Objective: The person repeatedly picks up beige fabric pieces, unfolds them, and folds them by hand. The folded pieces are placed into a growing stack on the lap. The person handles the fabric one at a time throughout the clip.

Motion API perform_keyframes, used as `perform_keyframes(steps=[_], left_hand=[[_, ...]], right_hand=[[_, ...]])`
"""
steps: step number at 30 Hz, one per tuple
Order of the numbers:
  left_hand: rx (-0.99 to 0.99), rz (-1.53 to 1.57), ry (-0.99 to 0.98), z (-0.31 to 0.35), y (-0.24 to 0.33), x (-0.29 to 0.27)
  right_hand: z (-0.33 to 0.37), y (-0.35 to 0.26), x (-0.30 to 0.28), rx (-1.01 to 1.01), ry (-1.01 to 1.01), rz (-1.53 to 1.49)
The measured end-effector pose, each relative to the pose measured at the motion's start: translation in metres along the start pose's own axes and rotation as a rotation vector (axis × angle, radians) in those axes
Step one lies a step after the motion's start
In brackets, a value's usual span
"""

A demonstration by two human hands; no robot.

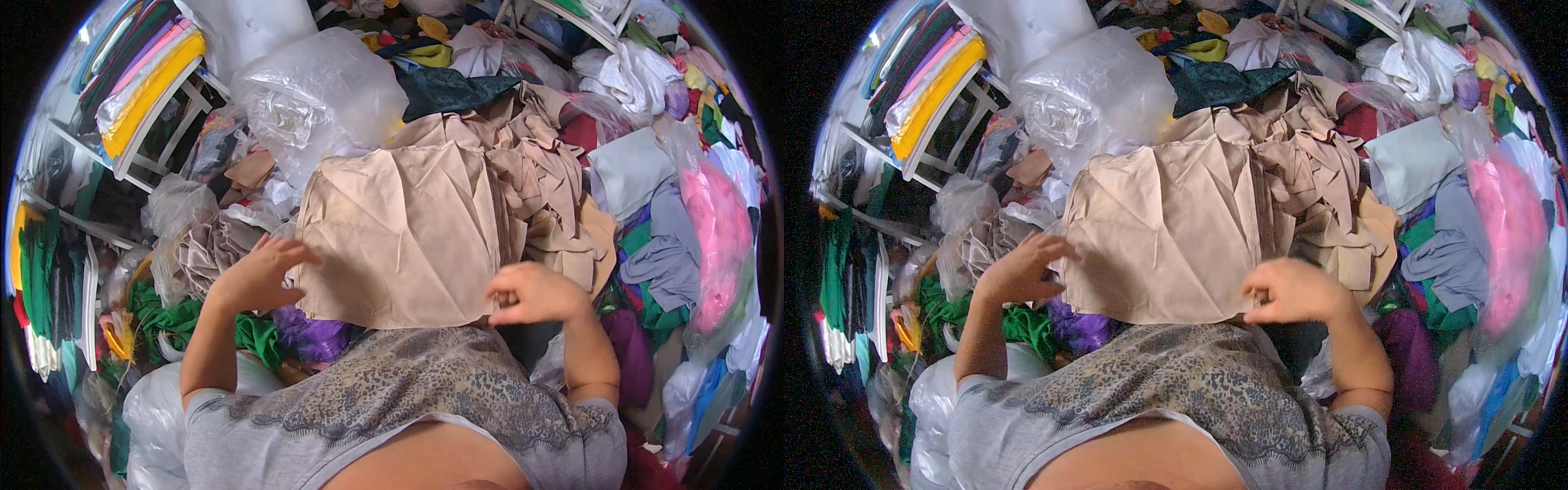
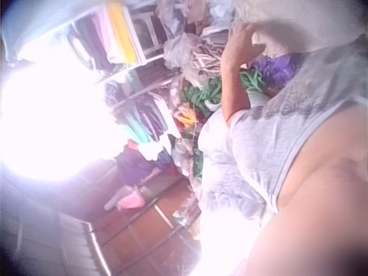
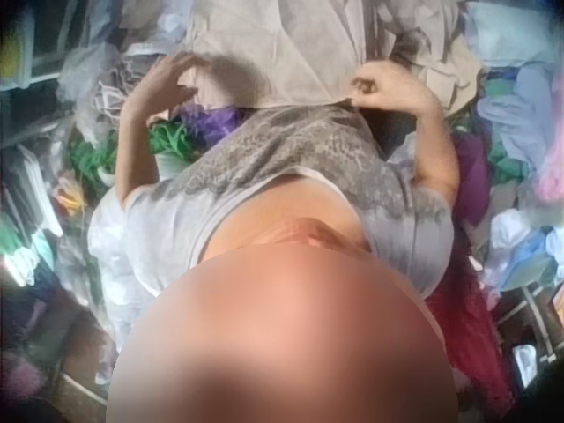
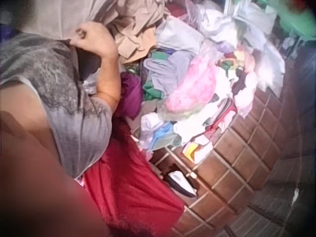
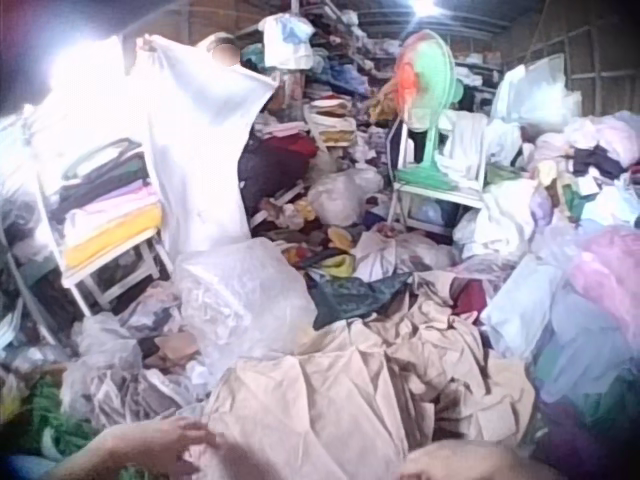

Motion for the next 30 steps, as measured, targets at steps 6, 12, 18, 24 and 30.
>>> perform_keyframes(steps=[6, 12, 18, 24, 30], left_hand=[[0.135, 0.043, 0.398, -0.087, 0.050, -0.007], [0.022, -0.209, 0.433, -0.150, 0.058, 0.063], [-0.118, -0.095, 0.541, -0.143, 0.038, 0.063], [-0.329, -0.100, 0.503, -0.145, 0.017, 0.066], [-0.358, -0.061, 0.546, -0.134, 0.008, 0.068]], right_hand=[[-0.037, 0.000, -0.068, -0.107, 0.686, 0.090], [-0.100, 0.033, -0.035, 0.095, 0.756, 0.452], [-0.087, 0.063, -0.023, 0.222, 0.793, 0.407], [-0.079, 0.070, -0.023, 0.263, 0.859, 0.430], [-0.075, 0.078, -0.022, 0.351, 0.850, 0.417]])
Point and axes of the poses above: each hand's wrist, its own z-axis away from the middle knuckle, its own x-axis out of the palm, y = z × x, the point moved 9 cm from there along -z, towards the middle knuckle, and after that the axes turned 4 degrees about -y, right-handed, at the moved point
